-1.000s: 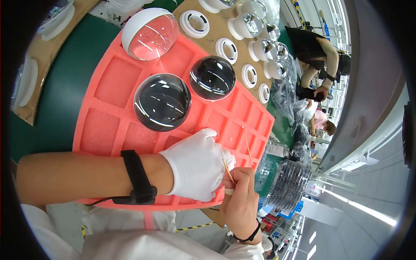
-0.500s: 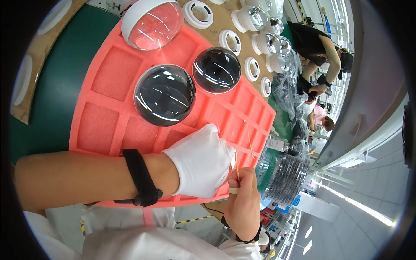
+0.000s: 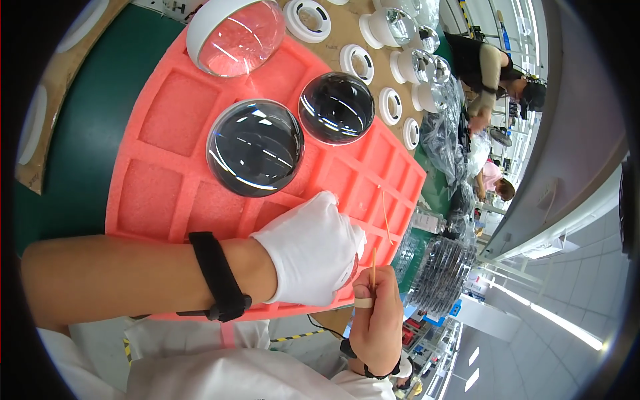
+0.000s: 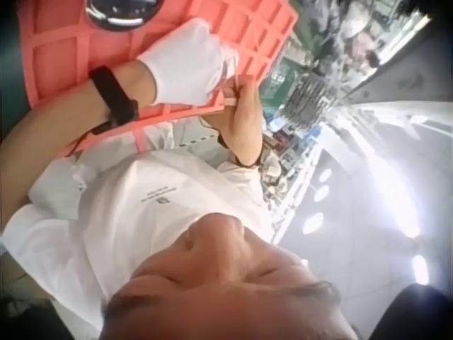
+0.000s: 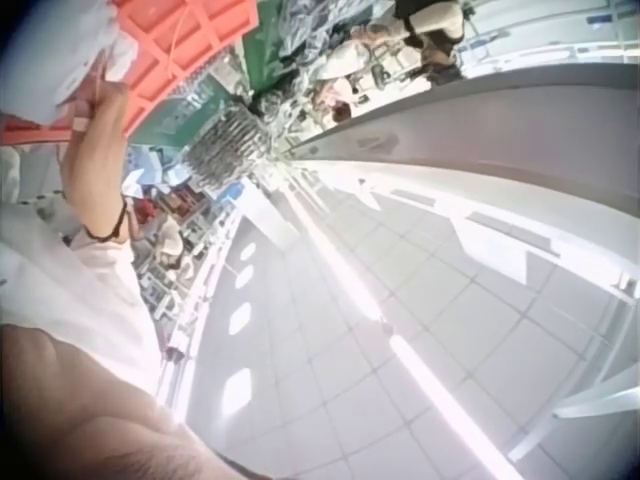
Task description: The person wipes a camera component with a cloth, uses a thin wooden stick to apply a substance to its edge, and then wipes it again.
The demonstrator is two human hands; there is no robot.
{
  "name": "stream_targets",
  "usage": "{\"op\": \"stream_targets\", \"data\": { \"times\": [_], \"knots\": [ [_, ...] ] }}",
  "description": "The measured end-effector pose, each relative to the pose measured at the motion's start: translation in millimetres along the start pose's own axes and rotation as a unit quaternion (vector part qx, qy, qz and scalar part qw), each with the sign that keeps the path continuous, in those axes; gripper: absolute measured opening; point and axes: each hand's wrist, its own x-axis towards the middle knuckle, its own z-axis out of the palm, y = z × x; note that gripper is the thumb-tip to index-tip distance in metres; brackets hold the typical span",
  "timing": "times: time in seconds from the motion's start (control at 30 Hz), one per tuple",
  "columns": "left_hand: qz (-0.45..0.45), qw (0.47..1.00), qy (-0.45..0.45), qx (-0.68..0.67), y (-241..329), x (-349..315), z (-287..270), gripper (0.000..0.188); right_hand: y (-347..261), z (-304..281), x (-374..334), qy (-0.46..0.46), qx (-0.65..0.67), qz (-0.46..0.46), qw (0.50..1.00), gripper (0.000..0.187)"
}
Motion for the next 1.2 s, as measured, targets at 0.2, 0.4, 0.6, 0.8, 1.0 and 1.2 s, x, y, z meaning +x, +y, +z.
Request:
{"op": "stream_targets", "data": {
  "times": [0.2, 0.4, 0.6, 0.8, 1.0, 1.2],
  "knots": [
    [0.013, 1.000, -0.023, 0.000, -2, 1, -10, 0.018, 3, 12, 10, 0.111, 0.035, -0.029, 0.993, 0.006],
    [-0.010, 0.997, 0.048, -0.059, -5, 5, 9, 0.017, 10, 5, 12, 0.136, 0.020, -0.070, 0.988, 0.017],
    [-0.039, 0.996, 0.005, -0.074, 4, 1, -4, 0.027, 11, 3, 12, 0.142, -0.006, -0.092, 0.985, 0.010],
    [-0.015, 0.995, 0.036, -0.093, 6, 3, -2, 0.022, -15, -22, 11, 0.025, -0.137, -0.152, 0.979, 0.020],
    [-0.012, 0.995, 0.049, -0.085, 7, 1, 4, 0.014, -17, -29, 17, -0.104, -0.277, -0.139, 0.945, 0.024],
    [-0.018, 0.995, 0.003, -0.095, 7, 1, -3, 0.015, -26, -35, 15, -0.112, -0.365, -0.201, 0.902, 0.026]
  ]
}}
